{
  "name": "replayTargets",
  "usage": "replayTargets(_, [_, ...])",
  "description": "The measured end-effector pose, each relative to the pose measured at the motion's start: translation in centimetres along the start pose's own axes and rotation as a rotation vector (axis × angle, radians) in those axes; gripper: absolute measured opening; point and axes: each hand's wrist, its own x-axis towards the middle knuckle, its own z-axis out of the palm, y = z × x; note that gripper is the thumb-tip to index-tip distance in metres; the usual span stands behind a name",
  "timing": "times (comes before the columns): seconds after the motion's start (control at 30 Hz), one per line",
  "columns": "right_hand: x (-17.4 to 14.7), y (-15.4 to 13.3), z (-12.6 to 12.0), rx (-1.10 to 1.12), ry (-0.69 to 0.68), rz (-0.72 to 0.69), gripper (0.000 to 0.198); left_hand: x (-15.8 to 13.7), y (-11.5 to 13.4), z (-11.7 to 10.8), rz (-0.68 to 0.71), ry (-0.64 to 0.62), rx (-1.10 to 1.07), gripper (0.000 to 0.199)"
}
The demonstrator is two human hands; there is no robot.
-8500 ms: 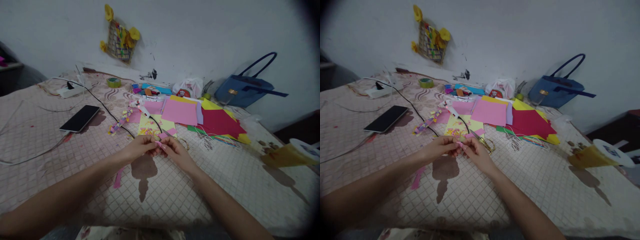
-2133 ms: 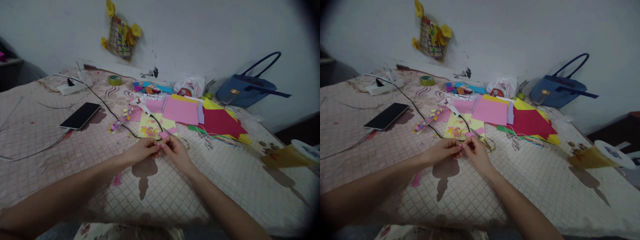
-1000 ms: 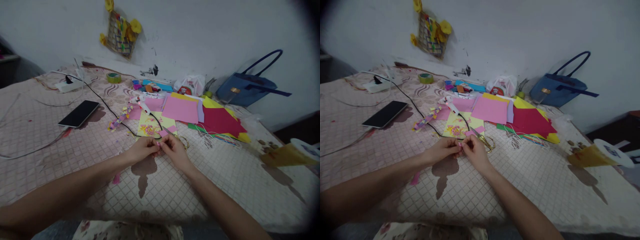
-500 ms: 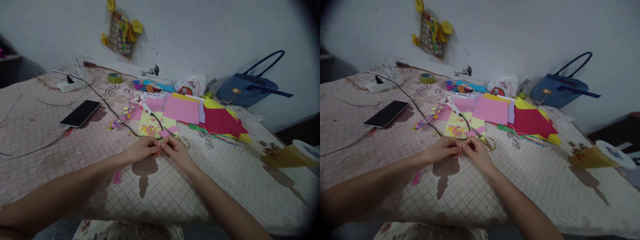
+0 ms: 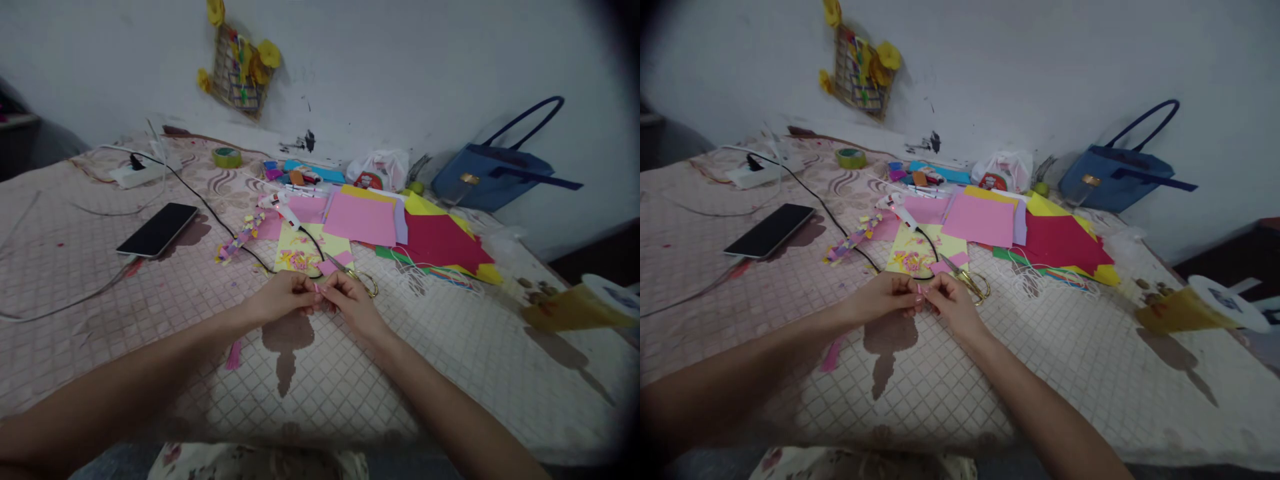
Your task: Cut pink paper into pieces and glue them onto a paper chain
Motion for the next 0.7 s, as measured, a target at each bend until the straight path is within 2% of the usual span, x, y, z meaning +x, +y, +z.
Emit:
replayTargets(0.27, [0.15,-0.10,-0.30,-0.098,-0.070,0.005,0.027,-0.48,0.90,0.21,-0.048,-0.015,-0.107,0.012])
replayTargets(0.37, [0.10,0.08,-0.11,-0.139,-0.040,-0.027,0.026,-0.51,0.98,0.30,-0.054,-0.011,-0.114,0.011])
replayTargets(0.47, [0.16,0.42,-0.01,-0.135,-0.003,-0.055,0.026,-0.39,0.70,0.29,-0.051,-0.013,-0.118,0.015])
replayTargets(0.6, [0.37,0.62,-0.31,-0.160,-0.029,-0.033,0.027,-0.11,0.15,0.08,-0.076,-0.020,-0.130,0.022])
replayTargets(0.7, [0.41,0.32,-0.68,-0.167,-0.051,-0.051,0.025,0.04,0.14,-0.19,-0.134,-0.012,-0.261,0.020])
